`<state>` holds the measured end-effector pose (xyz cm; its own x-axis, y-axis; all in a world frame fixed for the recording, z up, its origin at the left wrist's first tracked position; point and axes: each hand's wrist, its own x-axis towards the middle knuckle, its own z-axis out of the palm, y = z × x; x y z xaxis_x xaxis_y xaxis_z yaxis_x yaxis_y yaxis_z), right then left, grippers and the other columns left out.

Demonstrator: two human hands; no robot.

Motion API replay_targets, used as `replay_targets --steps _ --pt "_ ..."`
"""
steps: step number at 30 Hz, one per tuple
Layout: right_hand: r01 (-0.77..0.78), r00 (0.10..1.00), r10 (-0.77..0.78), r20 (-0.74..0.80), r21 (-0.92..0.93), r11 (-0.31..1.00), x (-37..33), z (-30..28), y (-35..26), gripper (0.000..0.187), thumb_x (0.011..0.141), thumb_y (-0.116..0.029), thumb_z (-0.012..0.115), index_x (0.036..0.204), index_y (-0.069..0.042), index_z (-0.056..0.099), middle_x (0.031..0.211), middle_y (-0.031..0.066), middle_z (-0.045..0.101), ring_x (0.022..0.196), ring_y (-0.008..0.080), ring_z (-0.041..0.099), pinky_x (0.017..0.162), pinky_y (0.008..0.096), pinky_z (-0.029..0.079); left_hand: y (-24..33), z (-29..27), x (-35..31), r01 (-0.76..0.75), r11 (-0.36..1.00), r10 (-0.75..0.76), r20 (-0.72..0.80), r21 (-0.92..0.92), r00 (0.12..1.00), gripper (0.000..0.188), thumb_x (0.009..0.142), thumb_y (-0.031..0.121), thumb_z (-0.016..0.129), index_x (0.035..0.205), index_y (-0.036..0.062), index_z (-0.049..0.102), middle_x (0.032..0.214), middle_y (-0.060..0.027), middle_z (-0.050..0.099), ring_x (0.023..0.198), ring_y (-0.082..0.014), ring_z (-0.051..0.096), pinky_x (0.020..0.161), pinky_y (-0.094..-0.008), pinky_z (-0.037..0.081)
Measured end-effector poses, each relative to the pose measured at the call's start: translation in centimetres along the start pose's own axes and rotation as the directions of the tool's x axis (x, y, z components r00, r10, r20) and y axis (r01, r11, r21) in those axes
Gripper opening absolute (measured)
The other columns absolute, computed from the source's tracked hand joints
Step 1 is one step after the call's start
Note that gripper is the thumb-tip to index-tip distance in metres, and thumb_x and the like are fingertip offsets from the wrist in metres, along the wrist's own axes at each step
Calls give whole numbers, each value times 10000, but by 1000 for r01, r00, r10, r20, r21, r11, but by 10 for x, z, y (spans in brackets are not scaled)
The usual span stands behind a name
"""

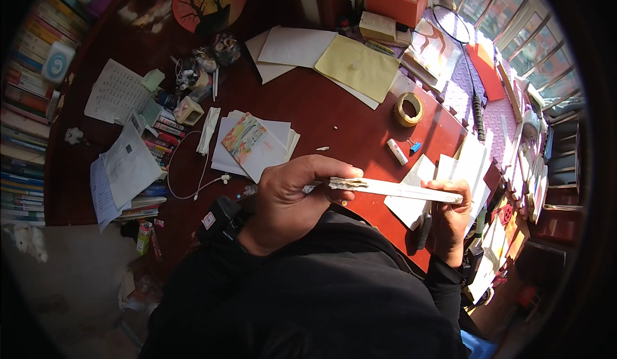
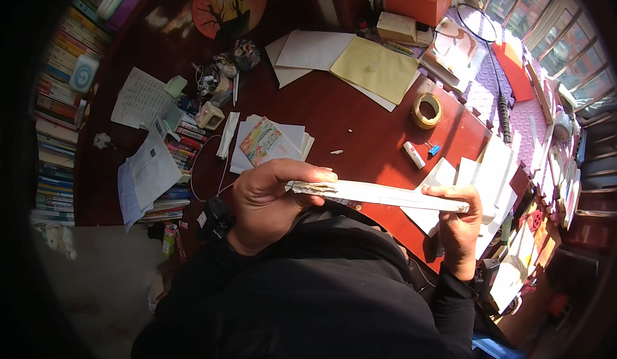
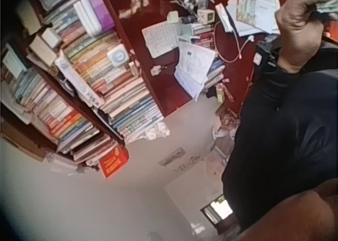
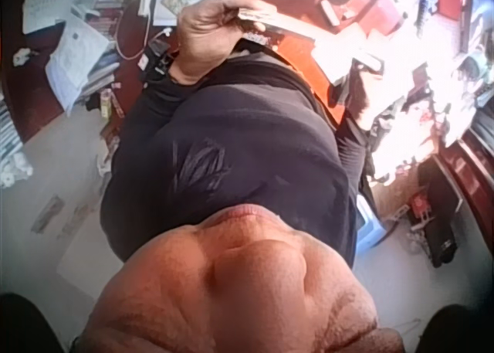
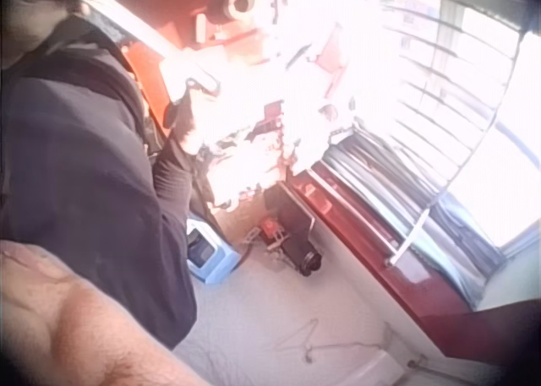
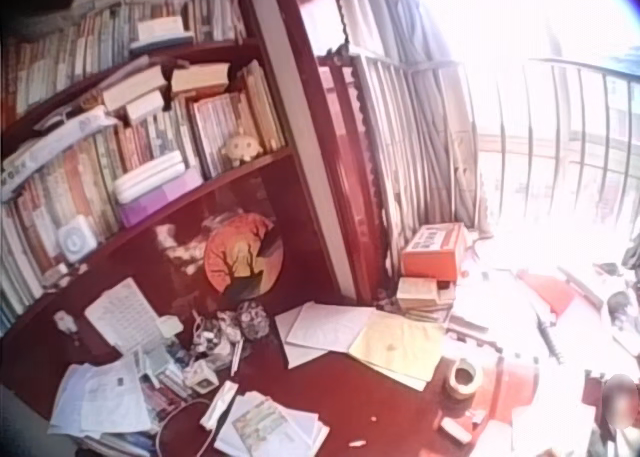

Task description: The person assembles a small notebook by hand. They place a stack of white paper on the table, apply clear tape to the spine, fold the edges, and press the binding. They then place the assembled notebook into a yellow envelope.

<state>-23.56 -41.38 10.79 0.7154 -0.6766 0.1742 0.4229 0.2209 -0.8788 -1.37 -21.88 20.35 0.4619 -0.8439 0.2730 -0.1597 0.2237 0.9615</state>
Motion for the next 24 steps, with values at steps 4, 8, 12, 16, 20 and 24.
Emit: replay_targets --steps 4,8,12,16,20,24 --pt "-91 996 89 -24 -106 990 -6 -3 7 225 888 -23 697 1099 14 628 1086 182 706 1079 290 673 983 400 509 -12 5 0 75 981 -98 -122 -180 988 489 861 -69 694 1308 -2 506 1065 -148 703 987 -170 686 930 -313 549" --pt "-61 997 50 -59 -209 976 -12 -3 16 202 884 0 692 1079 17 642 1077 175 708 1066 292 679 968 402 521 -28 -3 6 81 988 -94 -96 -130 991 361 852 -31 721 1173 6 559 1056 -139 698 1017 -210 689 1018 -394 515" --pt "-70 996 60 -65 -161 984 -10 -3 17 211 868 29 695 1073 20 644 1065 179 709 1055 298 683 953 420 530 -33 -14 9 64 989 -70 -39 -134 997 317 828 -18 748 1098 10 585 1052 -138 697 1008 -217 693 964 -375 551" --pt "-57 998 51 -38 -184 981 -6 -1 14 218 856 44 697 1067 23 645 1059 184 711 1048 307 686 945 409 532 -30 -28 17 -16 1000 15 80 12 997 304 793 -31 768 1047 33 614 1030 -146 708 993 -228 701 857 -329 589" --pt "-77 997 74 -29 -170 982 -2 2 13 224 847 55 700 1062 23 648 1056 188 712 1044 314 688 936 400 534 -30 -38 25 -171 971 146 151 166 978 306 767 -68 767 1021 46 638 1001 -155 720 974 -233 711 783 -302 600" --pt "-52 999 49 -19 -178 983 1 2 13 226 844 54 700 1062 23 648 1056 186 715 1043 317 689 932 402 538 -32 -38 26 -201 962 167 188 183 968 410 795 -93 735 1153 30 577 1029 -180 712 978 -239 709 777 -288 606"
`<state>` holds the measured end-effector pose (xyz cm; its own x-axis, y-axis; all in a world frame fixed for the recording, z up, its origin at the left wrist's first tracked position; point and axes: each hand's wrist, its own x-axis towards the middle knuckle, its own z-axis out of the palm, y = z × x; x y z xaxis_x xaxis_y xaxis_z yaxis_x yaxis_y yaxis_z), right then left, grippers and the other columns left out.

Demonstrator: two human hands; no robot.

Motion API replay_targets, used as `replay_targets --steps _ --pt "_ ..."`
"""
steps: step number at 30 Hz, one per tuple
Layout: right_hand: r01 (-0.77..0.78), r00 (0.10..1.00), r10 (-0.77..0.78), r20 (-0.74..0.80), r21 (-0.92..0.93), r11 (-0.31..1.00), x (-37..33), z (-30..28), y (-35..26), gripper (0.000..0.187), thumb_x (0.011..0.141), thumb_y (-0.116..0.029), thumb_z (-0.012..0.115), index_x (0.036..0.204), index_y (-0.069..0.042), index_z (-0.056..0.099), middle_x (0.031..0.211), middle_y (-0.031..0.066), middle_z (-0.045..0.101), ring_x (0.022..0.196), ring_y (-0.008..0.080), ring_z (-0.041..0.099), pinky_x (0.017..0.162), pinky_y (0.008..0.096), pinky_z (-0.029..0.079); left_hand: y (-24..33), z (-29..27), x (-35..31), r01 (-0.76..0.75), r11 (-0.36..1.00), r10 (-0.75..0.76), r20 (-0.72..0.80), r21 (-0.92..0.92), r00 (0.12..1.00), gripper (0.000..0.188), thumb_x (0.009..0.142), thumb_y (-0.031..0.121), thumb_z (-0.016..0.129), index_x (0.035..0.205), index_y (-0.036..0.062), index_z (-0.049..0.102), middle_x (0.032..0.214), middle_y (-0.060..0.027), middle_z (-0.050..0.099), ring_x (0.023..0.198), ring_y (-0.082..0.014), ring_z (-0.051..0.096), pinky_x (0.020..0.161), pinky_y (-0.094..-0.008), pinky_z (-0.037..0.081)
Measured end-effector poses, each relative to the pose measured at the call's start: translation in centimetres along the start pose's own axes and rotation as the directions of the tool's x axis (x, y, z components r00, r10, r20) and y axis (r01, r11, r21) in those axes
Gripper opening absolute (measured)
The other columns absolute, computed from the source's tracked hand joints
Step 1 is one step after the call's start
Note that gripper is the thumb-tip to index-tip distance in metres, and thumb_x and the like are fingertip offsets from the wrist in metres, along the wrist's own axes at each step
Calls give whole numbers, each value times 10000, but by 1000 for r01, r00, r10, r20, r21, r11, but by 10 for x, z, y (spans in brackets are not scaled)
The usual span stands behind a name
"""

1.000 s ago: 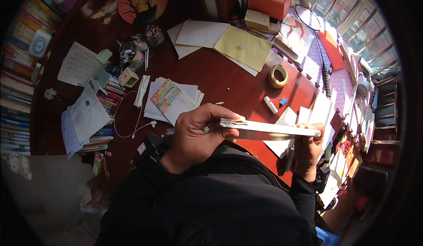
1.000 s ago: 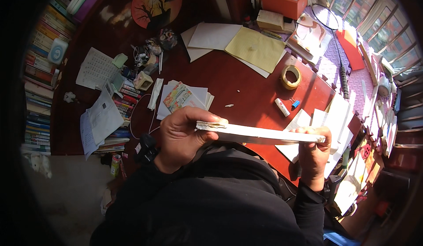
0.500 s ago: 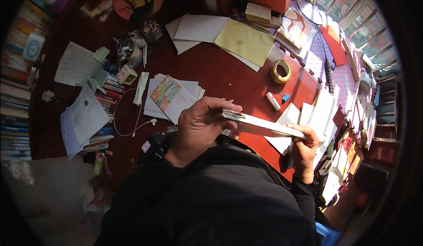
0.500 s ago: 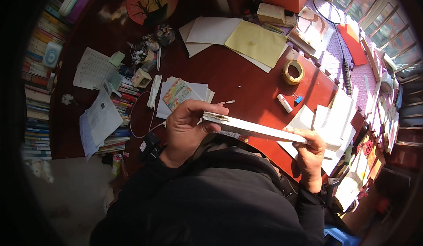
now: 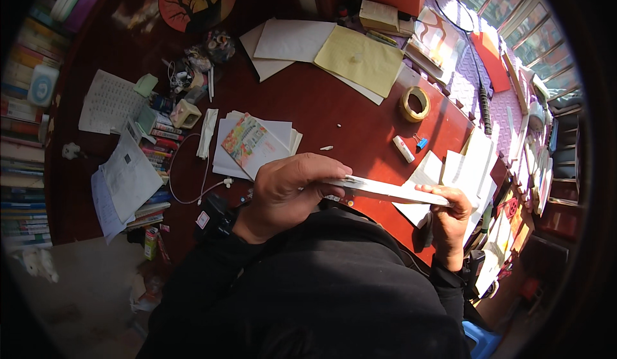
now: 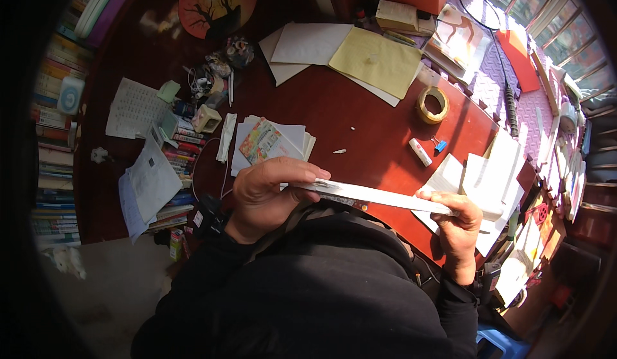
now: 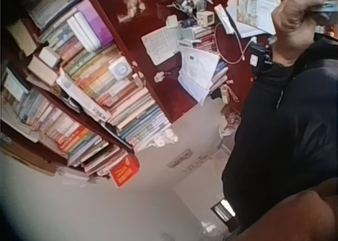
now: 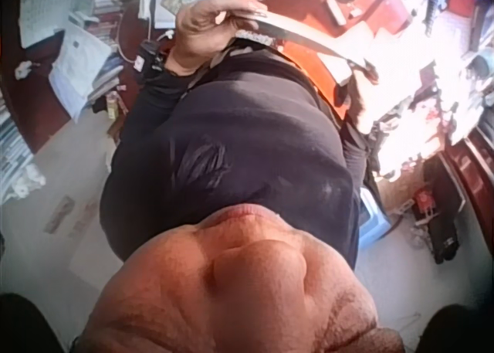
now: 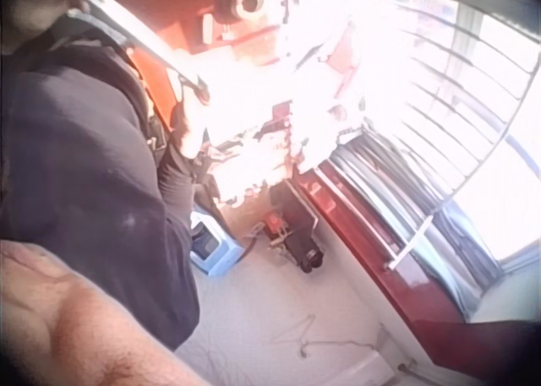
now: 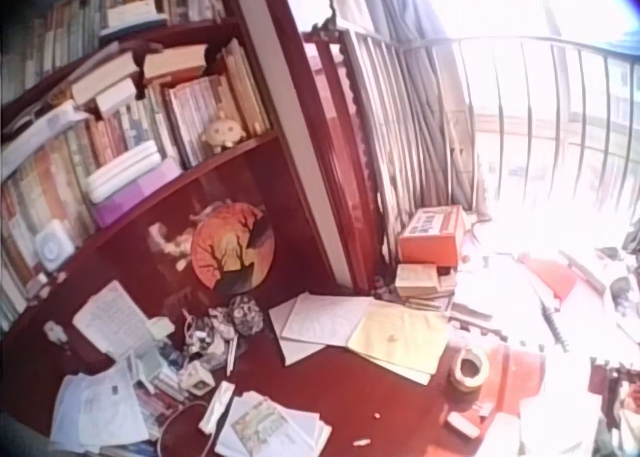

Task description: The person assembles a small notebook by hand. They place a stack of white paper on the table, apply clear tape to the spine, fold the edges, and press the binding. They then place the assembled notebook into a yellow envelope.

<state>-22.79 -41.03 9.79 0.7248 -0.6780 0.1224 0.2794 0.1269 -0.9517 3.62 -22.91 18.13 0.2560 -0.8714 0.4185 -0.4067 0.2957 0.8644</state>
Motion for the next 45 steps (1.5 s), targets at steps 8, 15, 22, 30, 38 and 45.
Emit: replay_targets --steps 8,15,22,30,38,45 --pt "-2 1000 2 -20 -1 1000 2 -4 1 218 841 101 663 1045 23 662 1036 171 718 1031 314 695 924 410 550 4 6 2 163 957 -179 -45 -238 983 545 827 -106 705 1292 3 443 1028 -194 698 969 -235 707 788 -275 599" --pt "-49 999 49 6 -22 999 -3 -9 -1 180 840 74 686 1014 32 675 1030 168 717 1023 318 697 913 421 557 8 -9 14 63 997 -69 150 43 986 303 732 -24 820 988 25 667 927 -119 715 870 -210 714 702 -280 574" --pt "-5 1000 5 -2 42 999 -8 -6 4 183 859 -3 712 1033 30 667 1033 171 718 1013 325 699 906 438 560 19 9 6 211 954 -227 -54 -212 972 386 774 25 815 1101 -12 614 973 -156 717 908 -202 717 761 -292 587" --pt "-19 1000 18 5 53 998 -12 -8 0 197 869 -44 722 1042 22 657 1039 180 718 1015 314 700 886 404 568 17 7 -7 40 993 -44 -37 -113 998 285 819 3 771 1047 19 602 991 -205 710 916 -211 715 806 -311 592" --pt "-35 999 35 -7 30 999 -18 -9 1 211 882 -74 723 1057 21 652 1033 182 720 999 291 706 824 338 568 28 18 -15 225 896 -271 -71 -382 960 859 896 33 697 1512 63 99 1070 -164 679 1009 -208 678 937 -357 539" --pt "25 1000 -25 -2 -71 997 -20 -4 -8 183 890 -72 717 1040 21 671 1043 182 724 1000 274 704 797 302 559 36 29 -18 297 847 -378 -107 -440 920 771 964 -14 448 1562 55 -35 1088 -161 646 1031 -177 644 1003 -338 486"
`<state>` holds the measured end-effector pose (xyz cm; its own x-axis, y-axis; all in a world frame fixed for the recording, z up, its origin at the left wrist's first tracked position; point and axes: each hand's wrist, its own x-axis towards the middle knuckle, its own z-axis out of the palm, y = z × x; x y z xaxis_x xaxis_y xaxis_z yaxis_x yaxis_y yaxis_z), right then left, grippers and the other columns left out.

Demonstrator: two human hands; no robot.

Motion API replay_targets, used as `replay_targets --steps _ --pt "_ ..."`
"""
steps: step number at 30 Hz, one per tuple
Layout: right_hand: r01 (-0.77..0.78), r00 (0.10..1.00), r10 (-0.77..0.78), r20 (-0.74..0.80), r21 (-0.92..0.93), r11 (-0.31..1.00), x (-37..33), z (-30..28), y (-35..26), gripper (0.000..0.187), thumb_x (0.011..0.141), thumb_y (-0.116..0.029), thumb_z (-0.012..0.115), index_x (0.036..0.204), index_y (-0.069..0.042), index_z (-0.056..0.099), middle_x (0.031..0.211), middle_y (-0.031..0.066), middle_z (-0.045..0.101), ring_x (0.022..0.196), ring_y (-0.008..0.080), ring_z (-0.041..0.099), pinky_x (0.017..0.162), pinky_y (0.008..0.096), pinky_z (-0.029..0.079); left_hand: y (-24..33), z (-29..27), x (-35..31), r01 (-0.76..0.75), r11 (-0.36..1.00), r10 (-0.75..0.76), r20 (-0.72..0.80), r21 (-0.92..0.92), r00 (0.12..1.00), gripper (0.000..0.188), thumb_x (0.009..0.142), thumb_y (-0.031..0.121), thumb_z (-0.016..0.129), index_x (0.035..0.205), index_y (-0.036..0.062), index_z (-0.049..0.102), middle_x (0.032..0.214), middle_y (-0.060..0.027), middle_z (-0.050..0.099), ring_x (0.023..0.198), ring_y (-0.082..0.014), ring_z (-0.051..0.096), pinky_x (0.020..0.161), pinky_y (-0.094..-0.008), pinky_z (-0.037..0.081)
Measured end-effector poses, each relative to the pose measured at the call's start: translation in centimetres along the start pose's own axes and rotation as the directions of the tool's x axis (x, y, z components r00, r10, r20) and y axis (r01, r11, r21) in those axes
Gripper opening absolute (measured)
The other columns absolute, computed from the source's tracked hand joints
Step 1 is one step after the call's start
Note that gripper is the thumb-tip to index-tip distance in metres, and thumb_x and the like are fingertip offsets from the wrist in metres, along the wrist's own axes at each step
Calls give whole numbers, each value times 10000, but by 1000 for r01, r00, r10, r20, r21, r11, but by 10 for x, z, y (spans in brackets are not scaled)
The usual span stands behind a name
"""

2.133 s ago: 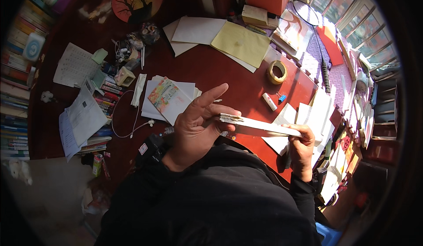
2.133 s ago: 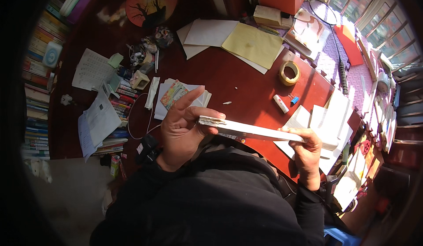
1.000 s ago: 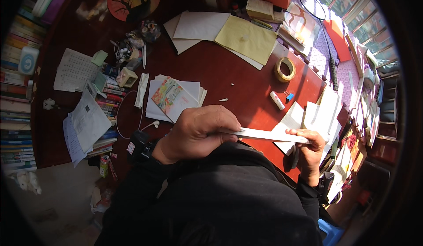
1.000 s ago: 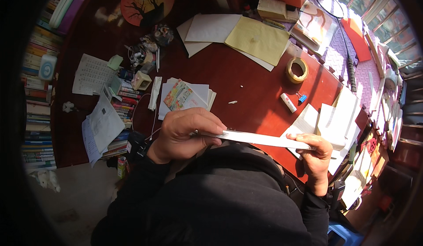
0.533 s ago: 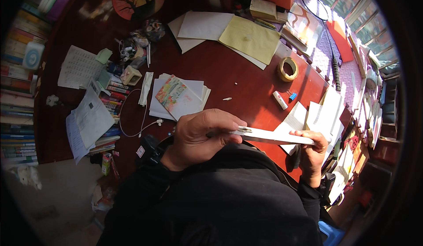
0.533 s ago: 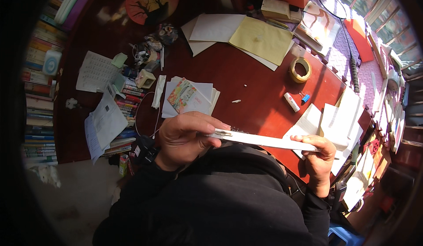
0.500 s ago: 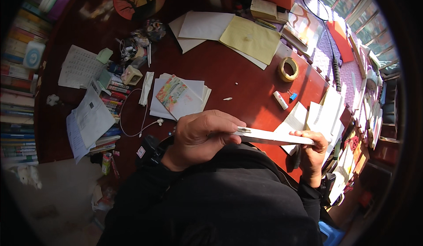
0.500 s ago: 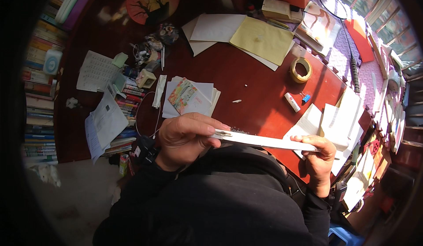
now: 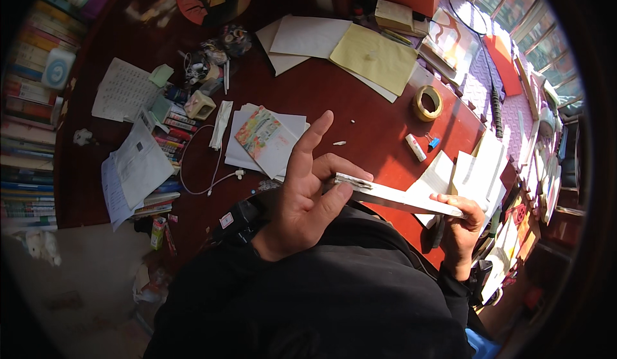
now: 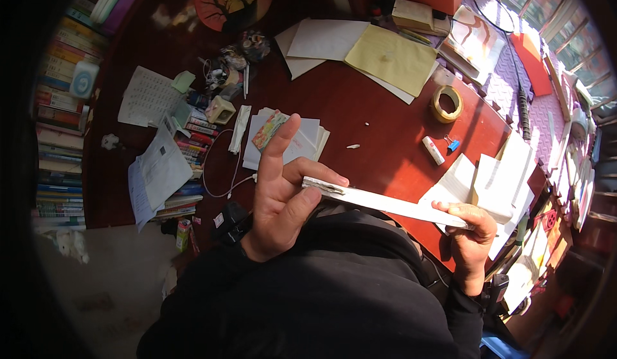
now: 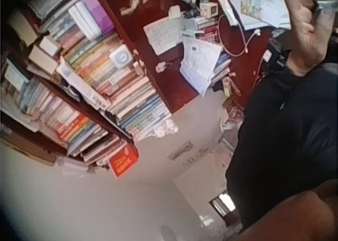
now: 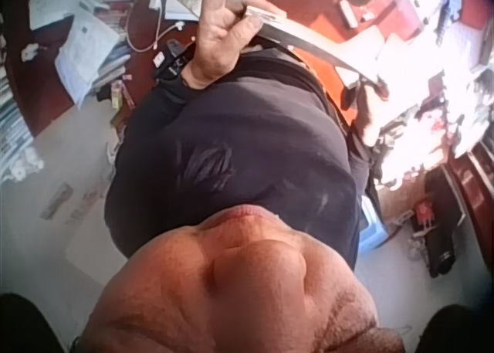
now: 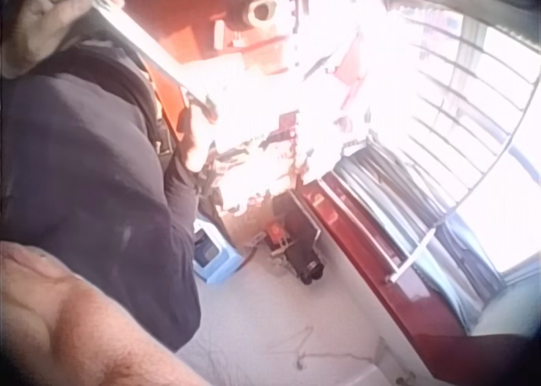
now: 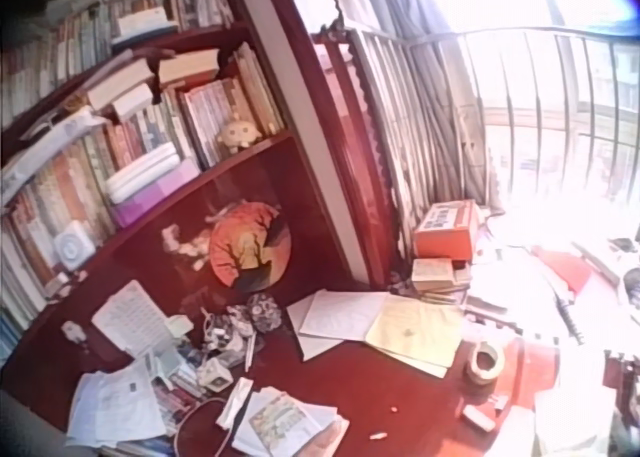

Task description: The person assembles a small notebook by hand. They place a stack of white paper on the table, apply clear tape to the spine, fold the edges, and press the binding. They then place the assembled notebook into a yellow envelope.

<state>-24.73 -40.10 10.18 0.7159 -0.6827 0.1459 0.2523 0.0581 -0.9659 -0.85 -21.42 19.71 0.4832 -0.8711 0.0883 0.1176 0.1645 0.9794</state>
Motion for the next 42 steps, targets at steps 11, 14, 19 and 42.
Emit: replay_targets --steps 11,14,19,42 --pt "-34 999 34 11 -15 999 -6 2 11 213 862 26 702 1073 35 673 1061 174 713 1020 261 690 852 319 554 -20 -7 3 78 978 -74 -27 195 997 770 994 54 490 1568 47 -23 1051 -123 629 1008 -147 611 961 -305 471" --pt "-211 972 212 -99 23 977 -7 -5 34 245 881 12 706 1121 0 662 974 50 682 840 91 618 746 212 504 -56 -18 9 71 983 -70 -10 171 997 867 980 119 612 1570 52 -19 1117 -119 606 1033 -152 592 965 -296 452" --pt "-460 805 564 -184 409 788 5 -8 114 218 918 -77 700 1124 -80 631 910 -23 668 680 22 566 545 176 420 -152 -61 20 439 877 -413 -159 198 897 854 886 16 686 1556 29 155 1048 -138 659 983 -183 621 898 -292 477" --pt "-510 853 258 -455 -830 225 53 32 178 460 889 -286 712 1147 25 492 993 240 663 872 427 648 750 460 520 -260 -101 36 -60 406 -133 124 912 983 852 844 163 728 1540 87 243 1526 -137 359 1437 -327 298 1216 -492 185"
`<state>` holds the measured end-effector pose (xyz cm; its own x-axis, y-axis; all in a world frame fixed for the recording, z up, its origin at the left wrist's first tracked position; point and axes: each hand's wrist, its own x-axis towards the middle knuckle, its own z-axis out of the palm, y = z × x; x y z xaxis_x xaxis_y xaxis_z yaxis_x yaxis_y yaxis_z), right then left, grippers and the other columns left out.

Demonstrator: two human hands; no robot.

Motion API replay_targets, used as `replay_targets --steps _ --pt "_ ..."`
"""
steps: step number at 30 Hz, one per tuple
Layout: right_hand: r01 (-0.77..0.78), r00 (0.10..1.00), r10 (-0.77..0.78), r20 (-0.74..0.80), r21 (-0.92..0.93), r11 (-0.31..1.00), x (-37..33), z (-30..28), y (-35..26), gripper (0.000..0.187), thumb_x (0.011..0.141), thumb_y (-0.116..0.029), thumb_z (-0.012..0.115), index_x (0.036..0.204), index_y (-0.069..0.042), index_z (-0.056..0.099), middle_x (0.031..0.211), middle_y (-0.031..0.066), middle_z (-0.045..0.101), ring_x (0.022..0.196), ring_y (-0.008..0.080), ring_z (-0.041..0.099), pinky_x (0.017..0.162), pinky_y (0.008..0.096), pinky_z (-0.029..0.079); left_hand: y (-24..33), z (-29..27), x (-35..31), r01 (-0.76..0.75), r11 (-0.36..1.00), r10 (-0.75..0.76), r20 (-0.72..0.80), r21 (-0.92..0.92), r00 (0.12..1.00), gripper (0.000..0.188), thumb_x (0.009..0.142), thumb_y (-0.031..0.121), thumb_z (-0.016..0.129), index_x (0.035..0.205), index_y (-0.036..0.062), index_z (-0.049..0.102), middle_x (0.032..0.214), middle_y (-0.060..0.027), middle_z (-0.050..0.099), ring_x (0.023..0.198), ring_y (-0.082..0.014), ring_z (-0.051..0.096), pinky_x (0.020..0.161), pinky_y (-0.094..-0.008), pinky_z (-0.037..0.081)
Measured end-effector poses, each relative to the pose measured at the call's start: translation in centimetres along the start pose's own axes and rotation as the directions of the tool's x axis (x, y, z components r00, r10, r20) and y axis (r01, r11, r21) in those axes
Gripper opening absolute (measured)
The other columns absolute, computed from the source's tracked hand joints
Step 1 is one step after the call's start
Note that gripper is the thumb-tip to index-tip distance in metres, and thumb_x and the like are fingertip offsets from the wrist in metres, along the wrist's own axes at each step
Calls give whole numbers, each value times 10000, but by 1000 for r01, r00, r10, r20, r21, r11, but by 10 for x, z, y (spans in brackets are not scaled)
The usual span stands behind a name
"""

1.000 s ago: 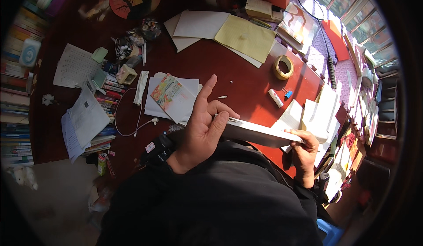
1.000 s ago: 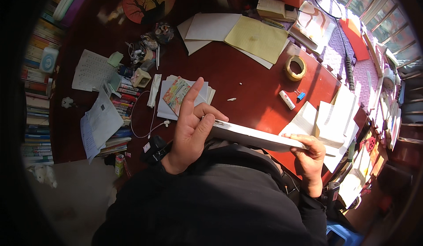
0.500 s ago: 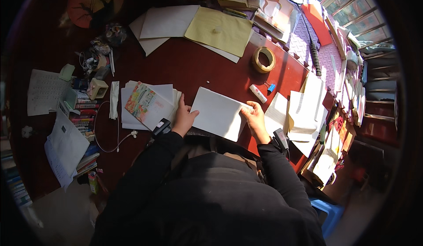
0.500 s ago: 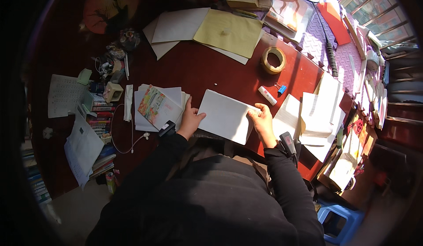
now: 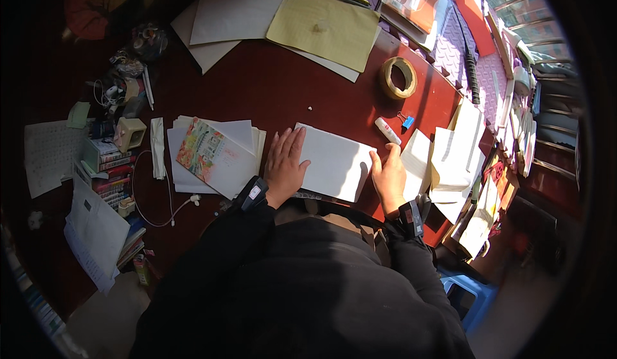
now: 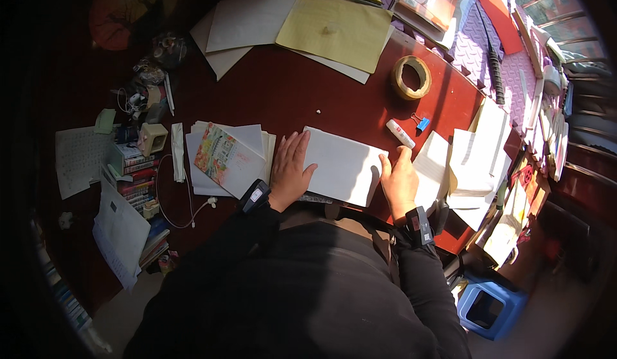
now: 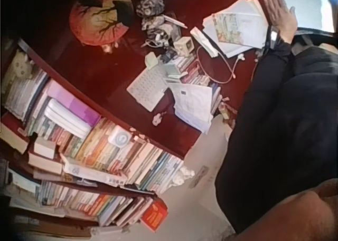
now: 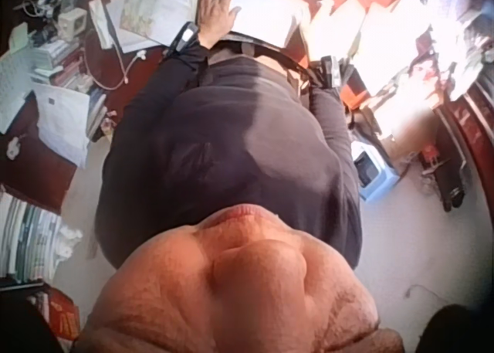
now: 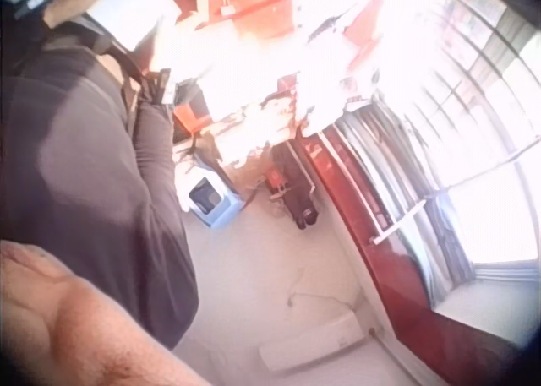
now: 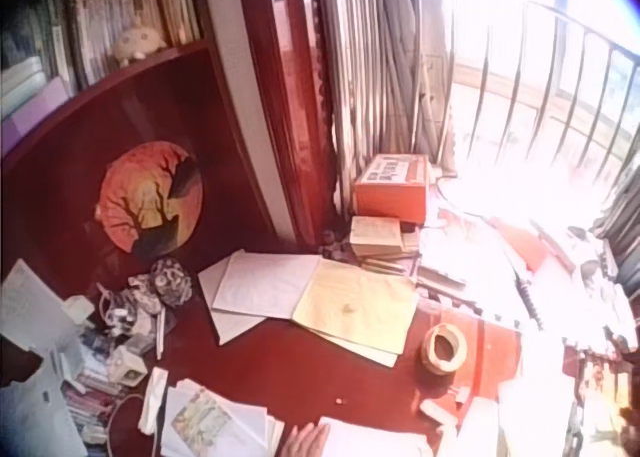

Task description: The person assembles a small notebook by hand. They place a stack of white paper on the table, apply clear tape to the spine, fold the edges, and press the binding. They then place the assembled notebook into a yellow envelope.

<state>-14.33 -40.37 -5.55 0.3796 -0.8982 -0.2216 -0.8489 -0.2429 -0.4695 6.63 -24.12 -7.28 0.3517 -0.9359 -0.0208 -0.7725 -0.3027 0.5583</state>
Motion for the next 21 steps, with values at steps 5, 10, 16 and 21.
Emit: replay_targets --steps 5,10,16,21 --pt "532 843 -483 239 -225 817 -34 14 9 765 918 -383 629 1499 11 328 1569 182 307 1483 324 238 1223 465 144 -10 19 8 -274 949 237 219 157 946 816 921 340 643 1569 141 189 1637 -70 159 1515 -256 130 1237 -477 102" --pt "414 888 -359 286 -159 896 -34 33 14 846 902 -460 620 1509 30 292 1589 190 271 1497 329 205 1224 462 129 -19 34 12 -234 953 143 397 192 907 784 966 437 540 1584 169 139 1651 -72 102 1521 -247 103 1241 -455 84" --pt "300 917 -213 338 -229 926 -35 19 30 846 923 -477 594 1517 33 272 1580 199 292 1488 320 237 1225 457 107 -21 32 6 -255 946 179 333 201 926 772 988 450 499 1590 191 93 1652 -65 98 1520 -231 104 1244 -444 81" --pt "305 948 -255 193 -307 901 -35 6 16 741 918 -399 633 1469 26 377 1457 212 477 1406 328 401 1201 481 192 -21 21 11 -287 947 242 264 146 934 821 964 393 563 1589 162 81 1650 -58 121 1515 -249 137 1233 -492 99"
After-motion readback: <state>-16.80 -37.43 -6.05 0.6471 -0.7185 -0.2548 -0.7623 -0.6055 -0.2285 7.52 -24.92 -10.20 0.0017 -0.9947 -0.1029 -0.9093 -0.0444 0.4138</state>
